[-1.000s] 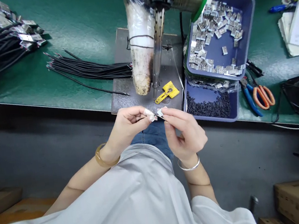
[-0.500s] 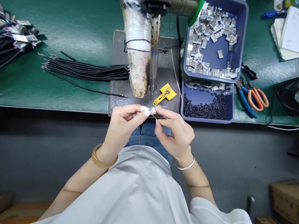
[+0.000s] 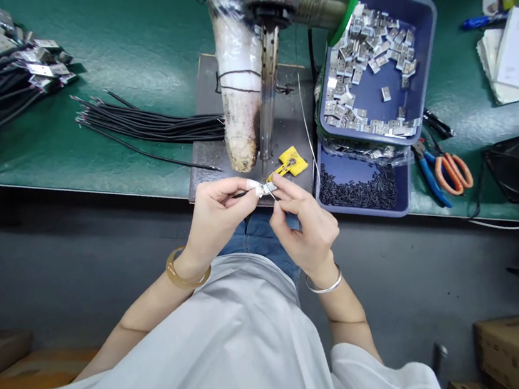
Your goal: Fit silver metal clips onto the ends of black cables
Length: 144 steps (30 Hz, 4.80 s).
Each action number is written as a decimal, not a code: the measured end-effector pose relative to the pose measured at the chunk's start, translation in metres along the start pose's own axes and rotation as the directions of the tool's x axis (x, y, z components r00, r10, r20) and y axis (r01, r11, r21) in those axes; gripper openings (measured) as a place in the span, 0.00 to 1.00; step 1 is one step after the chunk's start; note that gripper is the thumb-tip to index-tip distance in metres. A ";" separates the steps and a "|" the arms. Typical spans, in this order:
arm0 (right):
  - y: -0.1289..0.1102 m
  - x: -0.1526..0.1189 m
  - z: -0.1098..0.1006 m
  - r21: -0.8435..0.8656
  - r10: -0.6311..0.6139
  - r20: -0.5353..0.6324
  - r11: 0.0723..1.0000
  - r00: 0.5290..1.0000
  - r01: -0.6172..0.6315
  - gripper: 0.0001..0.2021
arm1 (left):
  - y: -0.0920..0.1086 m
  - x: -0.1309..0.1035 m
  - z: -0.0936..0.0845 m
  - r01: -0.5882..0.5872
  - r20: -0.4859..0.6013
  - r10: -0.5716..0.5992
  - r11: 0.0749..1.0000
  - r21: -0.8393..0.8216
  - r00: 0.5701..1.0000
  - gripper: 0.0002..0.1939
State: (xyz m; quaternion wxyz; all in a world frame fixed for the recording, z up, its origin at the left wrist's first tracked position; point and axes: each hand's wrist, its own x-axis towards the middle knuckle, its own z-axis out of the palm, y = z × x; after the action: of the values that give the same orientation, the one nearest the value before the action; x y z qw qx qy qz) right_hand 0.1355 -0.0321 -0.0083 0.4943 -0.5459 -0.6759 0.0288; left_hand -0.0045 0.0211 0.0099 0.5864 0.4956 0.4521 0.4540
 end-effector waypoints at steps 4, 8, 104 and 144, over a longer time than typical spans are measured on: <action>0.000 0.008 0.001 -0.013 -0.011 -0.004 1.000 1.000 0.011 0.07 | 0.000 0.004 0.002 -0.003 -0.025 0.002 1.000 -0.016 1.000 0.07; -0.002 0.012 0.002 -0.020 -0.014 -0.012 1.000 1.000 0.014 0.06 | 0.001 0.004 0.001 -0.035 -0.041 0.035 0.999 -0.003 0.999 0.08; -0.004 0.013 -0.011 -0.067 0.074 -0.023 0.995 0.997 -0.075 0.07 | 0.003 -0.005 -0.007 -0.238 0.085 0.223 0.933 0.271 0.971 0.06; -0.010 0.000 -0.005 0.021 0.149 -0.041 0.989 0.988 -0.149 0.08 | -0.005 -0.005 -0.006 -0.046 -0.016 0.045 0.999 -0.018 0.999 0.04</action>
State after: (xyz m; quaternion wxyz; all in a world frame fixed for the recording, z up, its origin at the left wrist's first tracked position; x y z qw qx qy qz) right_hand 0.1316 -0.0383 -0.0001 0.5099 -0.5910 -0.6222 0.0599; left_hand -0.0107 0.0168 0.0047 0.5768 0.4968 0.4412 0.4752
